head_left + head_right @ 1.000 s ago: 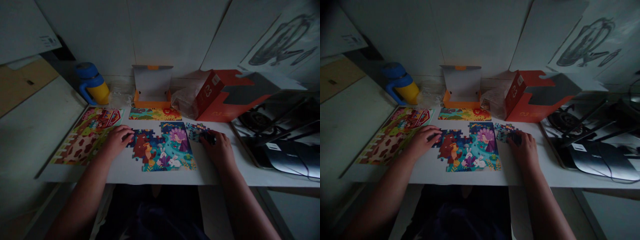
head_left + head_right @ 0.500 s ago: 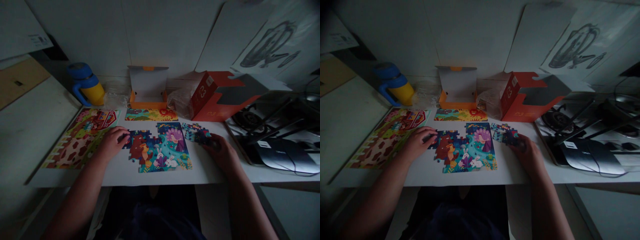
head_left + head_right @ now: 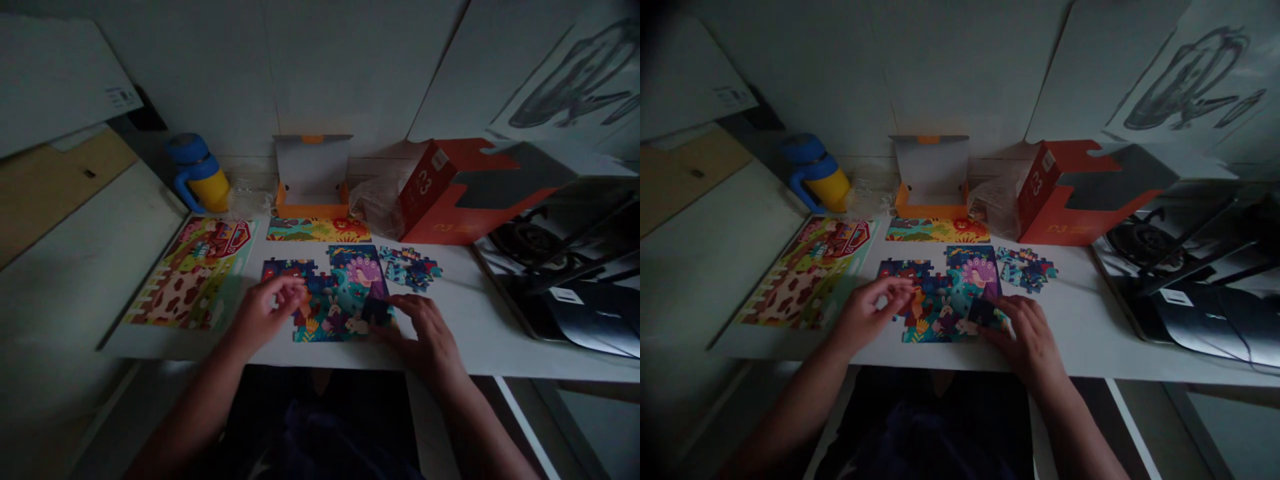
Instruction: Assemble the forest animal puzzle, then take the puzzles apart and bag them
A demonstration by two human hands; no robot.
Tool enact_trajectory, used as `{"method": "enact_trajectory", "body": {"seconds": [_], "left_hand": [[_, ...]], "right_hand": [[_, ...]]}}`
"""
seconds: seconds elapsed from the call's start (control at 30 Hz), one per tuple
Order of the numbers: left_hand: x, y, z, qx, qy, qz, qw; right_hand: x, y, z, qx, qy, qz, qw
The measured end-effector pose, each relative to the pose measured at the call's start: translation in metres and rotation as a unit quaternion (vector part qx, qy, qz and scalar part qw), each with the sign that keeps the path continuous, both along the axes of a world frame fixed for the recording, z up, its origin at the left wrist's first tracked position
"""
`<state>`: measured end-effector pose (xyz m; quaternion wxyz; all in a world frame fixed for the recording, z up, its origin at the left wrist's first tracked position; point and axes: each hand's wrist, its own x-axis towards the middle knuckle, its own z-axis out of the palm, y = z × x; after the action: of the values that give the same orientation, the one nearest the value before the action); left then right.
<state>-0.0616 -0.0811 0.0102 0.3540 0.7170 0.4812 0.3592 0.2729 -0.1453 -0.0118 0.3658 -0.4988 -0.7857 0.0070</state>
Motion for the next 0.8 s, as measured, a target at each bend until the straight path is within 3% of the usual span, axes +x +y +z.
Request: {"method": "enact_trajectory", "body": {"seconds": [0.1,0.17,0.27,0.4,0.53,0.67,0.8], "left_hand": [[0.034,-0.034,0.0,-0.12,-0.075,-0.09,0.986],[0.047,-0.045,-0.004,-0.153,-0.108,-0.083,0.979],[0.047,-0.043,-0.011,-0.162,-0.135,-0.037,0.977],[0.018,-0.013,-0.015,-0.14,-0.121,0.022,0.983],[-0.023,0.038,-0.011,-0.05,-0.064,0.099,0.992],[-0.057,0.092,-0.012,0.012,0.055,0.095,0.994],[-0.071,0.118,-0.021,0.019,0.114,0.081,0.99]], "right_hand": [[-0.033,-0.011,0.005,-0.001,0.013,0.083,0.997],[-0.046,-0.014,0.005,-0.014,0.015,0.109,0.994],[-0.05,-0.012,0.002,-0.04,0.006,0.119,0.992],[-0.046,-0.006,-0.007,-0.064,-0.005,0.087,0.994],[-0.048,-0.002,-0.013,-0.09,-0.024,0.052,0.994],[-0.052,0.0,-0.018,-0.101,-0.053,0.035,0.993],[-0.052,0.001,-0.021,-0.103,-0.056,0.024,0.993]]}}
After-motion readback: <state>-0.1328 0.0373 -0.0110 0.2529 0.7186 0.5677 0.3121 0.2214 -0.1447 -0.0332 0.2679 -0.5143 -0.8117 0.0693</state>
